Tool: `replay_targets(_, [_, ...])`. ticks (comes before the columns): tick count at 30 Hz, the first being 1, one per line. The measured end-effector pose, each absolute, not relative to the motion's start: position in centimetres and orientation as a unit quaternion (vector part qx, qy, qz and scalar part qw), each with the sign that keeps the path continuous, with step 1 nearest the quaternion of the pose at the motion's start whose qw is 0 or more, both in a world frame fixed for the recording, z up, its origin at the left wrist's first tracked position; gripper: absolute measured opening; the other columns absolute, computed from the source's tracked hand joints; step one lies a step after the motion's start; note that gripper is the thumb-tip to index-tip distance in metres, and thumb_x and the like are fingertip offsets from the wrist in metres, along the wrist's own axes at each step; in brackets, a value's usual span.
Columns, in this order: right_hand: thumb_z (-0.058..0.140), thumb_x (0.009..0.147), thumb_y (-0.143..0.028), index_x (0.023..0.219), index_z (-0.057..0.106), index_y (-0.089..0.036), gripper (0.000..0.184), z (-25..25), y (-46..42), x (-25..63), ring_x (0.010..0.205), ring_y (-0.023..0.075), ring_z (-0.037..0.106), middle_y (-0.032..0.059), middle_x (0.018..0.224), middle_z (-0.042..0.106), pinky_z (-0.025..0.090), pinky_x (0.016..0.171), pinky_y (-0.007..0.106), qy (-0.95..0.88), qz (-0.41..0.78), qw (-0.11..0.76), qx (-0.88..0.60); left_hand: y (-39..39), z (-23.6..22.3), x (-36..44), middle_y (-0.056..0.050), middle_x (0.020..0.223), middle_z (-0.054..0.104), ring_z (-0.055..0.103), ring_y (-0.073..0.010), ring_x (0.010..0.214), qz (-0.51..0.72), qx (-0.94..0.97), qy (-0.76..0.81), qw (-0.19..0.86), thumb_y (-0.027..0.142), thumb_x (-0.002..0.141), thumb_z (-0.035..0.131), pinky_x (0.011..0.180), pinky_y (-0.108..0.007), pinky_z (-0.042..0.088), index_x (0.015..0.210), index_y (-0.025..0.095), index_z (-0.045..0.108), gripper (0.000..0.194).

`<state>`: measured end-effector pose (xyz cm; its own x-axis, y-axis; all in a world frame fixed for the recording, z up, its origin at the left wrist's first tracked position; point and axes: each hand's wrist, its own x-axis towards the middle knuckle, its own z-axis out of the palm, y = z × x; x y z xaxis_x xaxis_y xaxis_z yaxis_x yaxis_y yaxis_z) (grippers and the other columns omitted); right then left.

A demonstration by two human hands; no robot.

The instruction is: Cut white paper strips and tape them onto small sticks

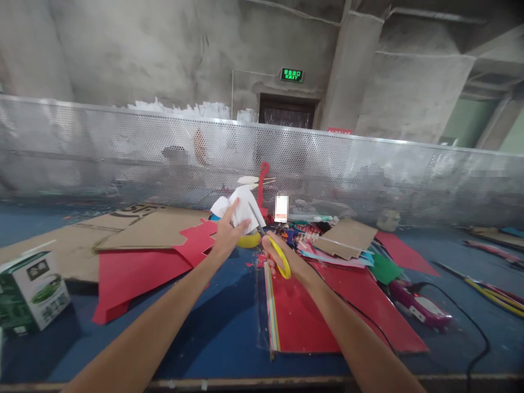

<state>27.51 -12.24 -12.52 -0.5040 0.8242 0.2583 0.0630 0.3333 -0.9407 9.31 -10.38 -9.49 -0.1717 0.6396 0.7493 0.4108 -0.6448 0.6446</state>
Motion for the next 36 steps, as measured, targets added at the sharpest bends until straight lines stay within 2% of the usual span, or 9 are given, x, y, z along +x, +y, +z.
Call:
replay_targets(5, [0.042, 0.083, -0.071, 0.091, 0.043, -0.023, 0.049, -12.5, -12.4, 27.3, 0.033, 0.0059, 0.040, -0.0088, 0.056, 0.041, 0.036, 0.029, 0.017, -0.705, 0.497, 0.400, -0.310, -10.6, -9.7, 9.8, -0.009, 0.139, 0.051, 0.051, -0.0259, 0.121, 0.627, 0.657, 0.406, 0.102, 0.040, 0.080, 0.064, 0.103, -0.038, 0.041, 0.141, 0.020, 0.043, 0.068])
replay_targets(11, [0.045, 0.082, -0.070, 0.091, 0.042, -0.022, 0.049, -12.3, -12.6, 26.8, 0.034, 0.0049, 0.038, -0.0089, 0.060, 0.041, 0.041, 0.028, 0.018, -0.692, 0.507, 0.419, -0.298, -10.6, -9.8, 10.0, -0.010, 0.140, 0.049, 0.051, -0.0250, 0.121, 0.633, 0.654, 0.400, 0.107, 0.039, 0.081, 0.064, 0.102, -0.036, 0.041, 0.140, 0.019, 0.044, 0.066])
replay_targets(18, [0.047, 0.083, -0.067, 0.096, 0.043, -0.023, 0.046, -12.2, -12.8, 26.8, 0.033, 0.0040, 0.035, -0.0094, 0.059, 0.040, 0.040, 0.029, 0.016, -0.688, 0.506, 0.415, -0.314, -10.5, -9.9, 9.9, -0.009, 0.139, 0.051, 0.050, -0.0258, 0.123, 0.626, 0.657, 0.407, 0.100, 0.038, 0.081, 0.063, 0.105, -0.039, 0.039, 0.140, 0.021, 0.045, 0.064])
replay_targets(24, [0.044, 0.083, -0.070, 0.093, 0.042, -0.023, 0.048, -12.6, -12.5, 26.7, 0.035, 0.0046, 0.038, -0.0075, 0.064, 0.042, 0.040, 0.029, 0.017, -0.688, 0.504, 0.427, -0.298, -10.5, -10.1, 10.0, -0.008, 0.140, 0.050, 0.049, -0.0249, 0.124, 0.618, 0.670, 0.396, 0.112, 0.038, 0.081, 0.063, 0.106, -0.038, 0.038, 0.138, 0.020, 0.047, 0.061])
replay_targets(29, [0.042, 0.083, -0.072, 0.087, 0.040, -0.023, 0.049, -11.9, -13.1, 26.9, 0.033, 0.0053, 0.037, -0.0078, 0.059, 0.040, 0.037, 0.028, 0.017, -0.681, 0.507, 0.433, -0.302, -10.9, -10.0, 10.5, -0.008, 0.139, 0.052, 0.050, -0.0253, 0.124, 0.595, 0.691, 0.390, 0.127, 0.039, 0.081, 0.063, 0.105, -0.037, 0.039, 0.136, 0.019, 0.049, 0.060])
replay_targets(36, [0.045, 0.083, -0.070, 0.090, 0.042, -0.023, 0.047, -12.3, -12.6, 26.9, 0.034, 0.0052, 0.039, -0.0077, 0.062, 0.042, 0.041, 0.028, 0.018, -0.687, 0.496, 0.442, -0.293, -11.0, -10.0, 10.6, -0.009, 0.141, 0.050, 0.048, -0.0259, 0.127, 0.587, 0.698, 0.391, 0.122, 0.042, 0.081, 0.062, 0.107, -0.039, 0.037, 0.138, 0.020, 0.047, 0.062])
